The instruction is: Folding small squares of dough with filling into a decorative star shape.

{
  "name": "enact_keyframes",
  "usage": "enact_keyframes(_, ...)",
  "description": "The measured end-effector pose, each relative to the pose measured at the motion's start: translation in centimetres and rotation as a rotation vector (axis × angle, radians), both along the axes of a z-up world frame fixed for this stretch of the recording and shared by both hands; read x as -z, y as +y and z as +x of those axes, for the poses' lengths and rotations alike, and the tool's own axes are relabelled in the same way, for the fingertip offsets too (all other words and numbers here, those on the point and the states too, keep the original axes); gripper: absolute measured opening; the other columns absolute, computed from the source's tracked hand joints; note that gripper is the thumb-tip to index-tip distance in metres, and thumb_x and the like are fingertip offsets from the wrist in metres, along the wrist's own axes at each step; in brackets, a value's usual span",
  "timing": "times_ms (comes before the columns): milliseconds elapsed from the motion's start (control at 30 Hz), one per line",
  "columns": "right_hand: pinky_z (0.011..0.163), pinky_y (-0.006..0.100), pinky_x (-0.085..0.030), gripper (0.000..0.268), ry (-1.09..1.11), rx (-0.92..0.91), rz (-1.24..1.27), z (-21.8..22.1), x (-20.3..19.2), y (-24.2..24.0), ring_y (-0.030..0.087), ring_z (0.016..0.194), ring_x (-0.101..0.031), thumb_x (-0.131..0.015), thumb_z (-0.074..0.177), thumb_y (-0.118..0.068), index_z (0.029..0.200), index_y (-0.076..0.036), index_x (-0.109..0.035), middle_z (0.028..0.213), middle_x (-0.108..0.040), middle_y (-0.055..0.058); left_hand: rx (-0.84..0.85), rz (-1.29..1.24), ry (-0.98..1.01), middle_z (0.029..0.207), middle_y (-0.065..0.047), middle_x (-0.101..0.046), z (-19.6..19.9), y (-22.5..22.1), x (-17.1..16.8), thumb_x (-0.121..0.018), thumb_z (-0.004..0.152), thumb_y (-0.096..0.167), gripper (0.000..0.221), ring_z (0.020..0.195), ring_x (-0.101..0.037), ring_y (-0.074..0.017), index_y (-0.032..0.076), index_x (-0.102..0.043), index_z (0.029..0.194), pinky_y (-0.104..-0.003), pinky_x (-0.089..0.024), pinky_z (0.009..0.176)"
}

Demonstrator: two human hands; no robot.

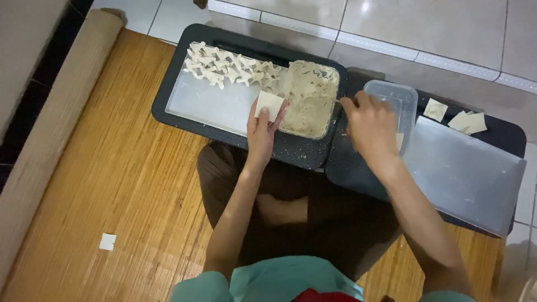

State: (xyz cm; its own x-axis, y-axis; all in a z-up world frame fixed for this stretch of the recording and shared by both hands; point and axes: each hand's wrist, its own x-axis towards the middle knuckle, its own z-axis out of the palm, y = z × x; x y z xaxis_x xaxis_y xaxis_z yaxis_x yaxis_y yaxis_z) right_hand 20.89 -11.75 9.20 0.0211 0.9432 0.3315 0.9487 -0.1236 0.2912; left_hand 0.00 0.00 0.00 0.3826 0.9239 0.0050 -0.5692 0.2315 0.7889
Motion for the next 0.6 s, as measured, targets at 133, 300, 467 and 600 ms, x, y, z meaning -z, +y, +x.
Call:
enact_keyframes(133, 0.065, 0.031, -0.053, 0.023, -0.029, 0.012, 0.035, 0.7, 0.5, 0.3, 0.021, 0.076, -0.071, -0.072, 0.089, -0.010, 0.104, -0.027, -0.079, 0.089, -0.068, 0.002, -0.012, -0.019, -0.004, 0.150, -0.027, -0.052, 0.1, 0.1, 0.0, -0.035, 0.113, 0.009, 0.048, 0.135, -0.054, -0.0419, 0.004, -0.029, 0.160, -0.054, -0.045, 0.117)
enact_keyframes(300, 0.062, 0.034, -0.053, 0.012, -0.005, 0.049, -0.020, 0.5, -0.6, 0.6, 0.021, 0.069, -0.072, -0.070, 0.085, -0.018, 0.090, -0.027, -0.077, 0.078, -0.068, 0.000, -0.028, -0.015, -0.004, 0.150, -0.024, -0.053, 0.3, 0.3, 0.9, -0.036, 0.114, 0.010, 0.046, 0.136, -0.054, -0.0392, 0.006, -0.032, 0.159, -0.052, -0.045, 0.117)
enact_keyframes(467, 0.063, 0.041, -0.057, 0.016, 0.108, 0.123, -0.168, -0.1, -0.8, 1.6, 0.030, 0.068, -0.075, -0.064, 0.088, -0.021, 0.085, -0.022, -0.079, 0.075, -0.073, 0.007, -0.006, -0.015, 0.058, 0.152, -0.023, -0.051, 0.1, 0.1, 0.1, -0.035, 0.114, 0.012, 0.046, 0.137, -0.054, -0.0369, 0.005, -0.031, 0.159, -0.048, -0.046, 0.117)
enact_keyframes(600, 0.061, 0.043, -0.058, 0.018, 0.158, 0.146, -0.208, -0.7, -1.2, 2.3, 0.034, 0.069, -0.076, -0.064, 0.090, -0.023, 0.086, -0.017, -0.080, 0.075, -0.074, 0.011, 0.031, -0.011, 0.067, 0.153, -0.022, -0.051, 0.1, 0.4, 0.4, -0.035, 0.115, 0.013, 0.046, 0.138, -0.055, -0.0341, 0.005, -0.030, 0.160, -0.045, -0.046, 0.117)
